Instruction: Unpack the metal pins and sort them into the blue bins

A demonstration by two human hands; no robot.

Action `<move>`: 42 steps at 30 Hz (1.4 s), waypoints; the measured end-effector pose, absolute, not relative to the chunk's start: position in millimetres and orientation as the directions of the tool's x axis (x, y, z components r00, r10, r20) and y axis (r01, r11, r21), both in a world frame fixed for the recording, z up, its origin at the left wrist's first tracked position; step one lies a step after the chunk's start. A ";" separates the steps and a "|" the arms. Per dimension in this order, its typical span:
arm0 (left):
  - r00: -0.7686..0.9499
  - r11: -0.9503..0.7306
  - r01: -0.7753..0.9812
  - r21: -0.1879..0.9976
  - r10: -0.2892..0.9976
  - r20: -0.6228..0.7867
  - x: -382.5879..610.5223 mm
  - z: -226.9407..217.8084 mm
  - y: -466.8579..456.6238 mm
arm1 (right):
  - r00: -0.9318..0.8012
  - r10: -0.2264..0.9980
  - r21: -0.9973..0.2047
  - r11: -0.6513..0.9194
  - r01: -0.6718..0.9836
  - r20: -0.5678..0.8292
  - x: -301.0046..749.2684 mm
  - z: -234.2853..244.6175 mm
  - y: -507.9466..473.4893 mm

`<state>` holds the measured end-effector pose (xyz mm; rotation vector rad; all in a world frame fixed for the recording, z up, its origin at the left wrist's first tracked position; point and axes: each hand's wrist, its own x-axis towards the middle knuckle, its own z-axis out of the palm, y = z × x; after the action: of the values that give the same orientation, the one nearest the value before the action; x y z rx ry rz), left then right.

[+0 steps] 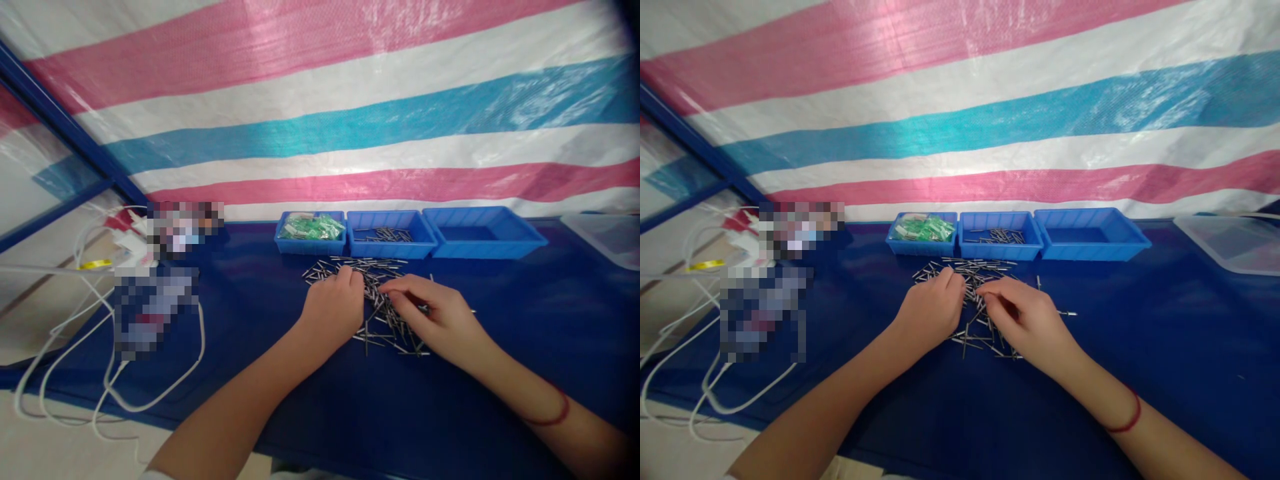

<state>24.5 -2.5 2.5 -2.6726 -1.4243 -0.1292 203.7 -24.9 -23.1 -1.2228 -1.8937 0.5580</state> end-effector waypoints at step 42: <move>0.587 -0.666 0.500 0.554 0.731 0.348 22.7 12.9 -0.3 | 0.051 0.954 -0.938 0.281 0.205 0.297 194.5 -15.0 -34.6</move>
<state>22.7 -0.3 12.9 -3.1454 -1.2866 -1.0282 194.5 -34.6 -15.0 -1.1613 -1.4137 0.8308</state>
